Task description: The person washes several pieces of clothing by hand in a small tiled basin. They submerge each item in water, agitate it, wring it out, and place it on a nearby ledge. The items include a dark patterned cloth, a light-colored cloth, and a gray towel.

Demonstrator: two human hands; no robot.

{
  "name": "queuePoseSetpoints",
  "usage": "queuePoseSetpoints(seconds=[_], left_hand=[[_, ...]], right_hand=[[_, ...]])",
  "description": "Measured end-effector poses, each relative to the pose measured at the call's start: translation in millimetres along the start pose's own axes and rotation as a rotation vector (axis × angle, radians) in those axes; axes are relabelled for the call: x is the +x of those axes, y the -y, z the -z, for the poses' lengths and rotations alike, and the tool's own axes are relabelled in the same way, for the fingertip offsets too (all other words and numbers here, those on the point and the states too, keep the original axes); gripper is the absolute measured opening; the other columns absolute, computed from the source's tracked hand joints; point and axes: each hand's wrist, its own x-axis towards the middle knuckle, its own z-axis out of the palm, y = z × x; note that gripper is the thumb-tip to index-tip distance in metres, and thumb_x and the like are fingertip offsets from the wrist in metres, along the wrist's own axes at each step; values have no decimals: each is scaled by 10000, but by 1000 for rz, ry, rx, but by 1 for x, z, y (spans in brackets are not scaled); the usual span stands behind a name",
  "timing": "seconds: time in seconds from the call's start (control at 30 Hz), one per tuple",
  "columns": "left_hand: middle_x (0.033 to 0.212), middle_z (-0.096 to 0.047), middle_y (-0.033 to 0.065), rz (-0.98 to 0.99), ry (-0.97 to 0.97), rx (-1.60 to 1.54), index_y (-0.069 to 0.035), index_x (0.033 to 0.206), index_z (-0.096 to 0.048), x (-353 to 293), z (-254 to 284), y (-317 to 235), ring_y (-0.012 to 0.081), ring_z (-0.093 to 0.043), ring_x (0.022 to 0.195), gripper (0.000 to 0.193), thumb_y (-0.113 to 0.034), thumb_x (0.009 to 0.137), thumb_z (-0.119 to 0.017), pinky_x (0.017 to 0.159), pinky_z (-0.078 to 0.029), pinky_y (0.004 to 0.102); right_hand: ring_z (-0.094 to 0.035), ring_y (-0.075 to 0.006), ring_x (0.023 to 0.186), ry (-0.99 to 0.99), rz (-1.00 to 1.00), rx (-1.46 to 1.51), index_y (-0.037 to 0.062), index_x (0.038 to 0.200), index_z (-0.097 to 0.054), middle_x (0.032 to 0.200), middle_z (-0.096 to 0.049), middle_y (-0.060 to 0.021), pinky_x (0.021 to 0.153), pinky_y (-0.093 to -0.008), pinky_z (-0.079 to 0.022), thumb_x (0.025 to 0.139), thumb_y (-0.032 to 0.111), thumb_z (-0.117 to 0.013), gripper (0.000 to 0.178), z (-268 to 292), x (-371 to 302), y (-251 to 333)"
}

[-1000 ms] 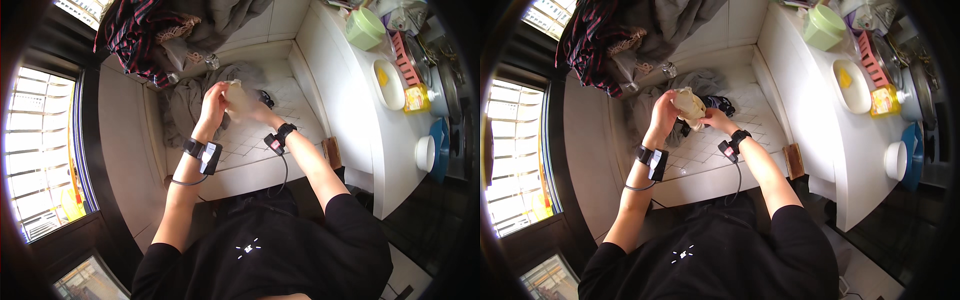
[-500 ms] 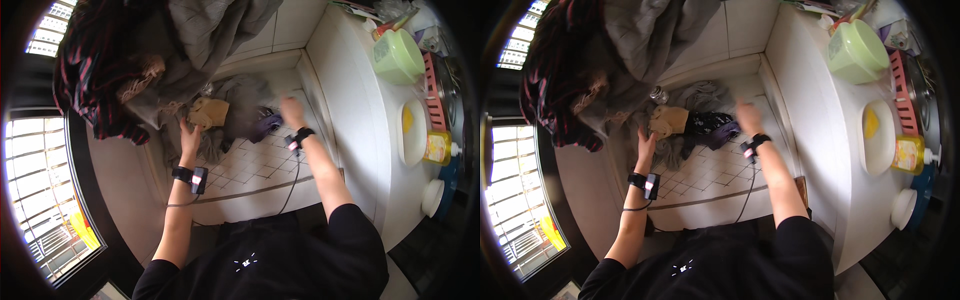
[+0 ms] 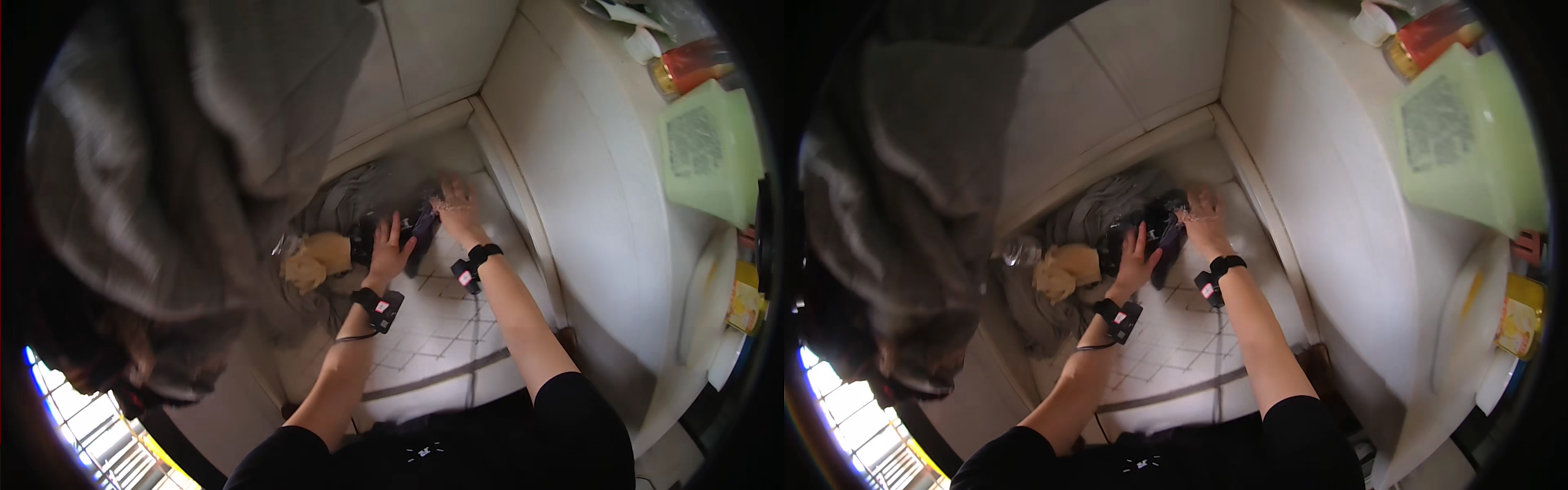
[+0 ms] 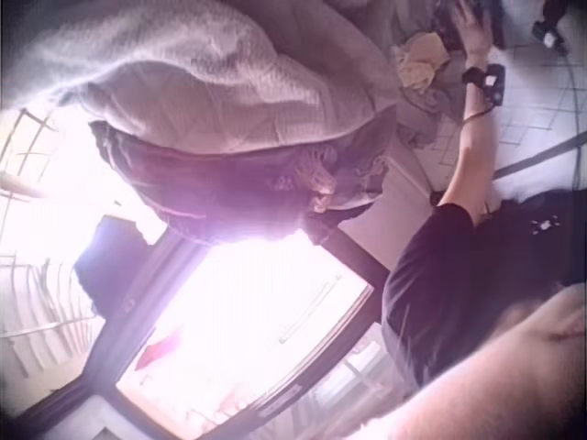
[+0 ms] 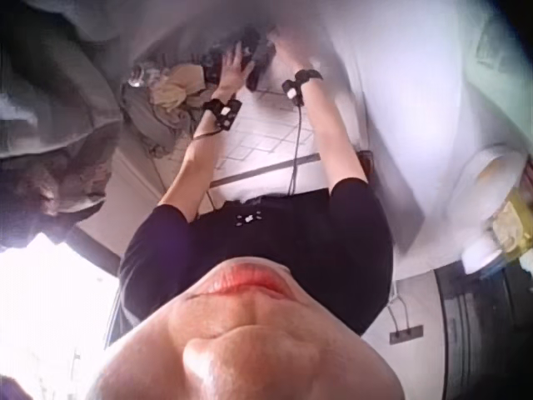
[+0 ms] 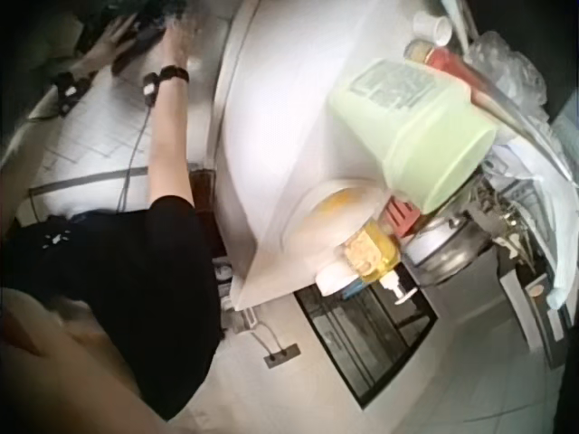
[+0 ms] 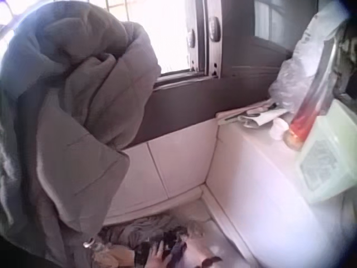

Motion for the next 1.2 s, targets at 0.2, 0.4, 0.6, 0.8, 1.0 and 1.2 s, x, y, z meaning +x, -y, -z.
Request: queuePoseSetpoints(seconds=[0.2, 0.4, 0.6, 0.8, 1.0, 1.2], left_hand=[[1290, -445, 230, -156, -215, 107, -60, 1353, -380, 47, -35, -5, 407, -436, 1161, 646, -215, 788, -650, 956, -382, 453], [1119, -540, 149, -11, -272, 229, -61, 1125, -532, 49, -25, -9, 355, -499, 1051, 449, -63, 683, -612, 884, -416, 468], [1034, -604, 116, 106, -72, 254, -87, 1065, -579, 26, 16, -28, 320, -533, 1017, 441, -162, 657, -728, 876, -422, 419], [873, -636, 73, 256, -26, -612, 2, 1017, -558, -31, 81, -50, 152, -585, 812, 324, -95, 732, -679, 723, -453, 270], [872, -618, 63, -102, -193, -534, -10, 1049, -562, -79, 154, -105, 120, -571, 807, 363, -8, 693, -633, 721, -451, 237], [995, -607, 82, -193, -383, 69, -147, 1150, -607, -99, 174, -115, 275, -572, 925, 490, -9, 680, -611, 808, -456, 345]], right_hand=[[-363, -272, 1284, -163, -259, 92, 201, 1071, -645, 1381, -432, -87, 1041, -456, -277, 874, 257, -454, 280, -15, 34, -28], [-397, -283, 1255, -64, 34, -27, 165, 1140, -590, 1363, -437, -127, 1030, -457, -286, 838, 226, -470, 331, -6, 4, -22], [-579, -306, 984, -92, -217, 667, 164, 1115, -607, 1021, -619, -127, 804, -359, -491, 680, 43, -634, 453, 27, -17, -39], [-624, -194, 645, -37, -230, 1194, 38, 947, -656, 752, -659, -112, 635, -287, -479, 649, 130, -676, 313, 100, -38, -18], [-559, -120, 687, -260, -330, 1463, -61, 962, -636, 766, -631, -56, 618, -253, -435, 777, 120, -627, 259, 206, -37, -18], [-572, -135, 794, -478, -393, 1652, -71, 1015, -613, 895, -639, -81, 706, -262, -451, 805, 97, -604, 269, 220, -23, -25]])
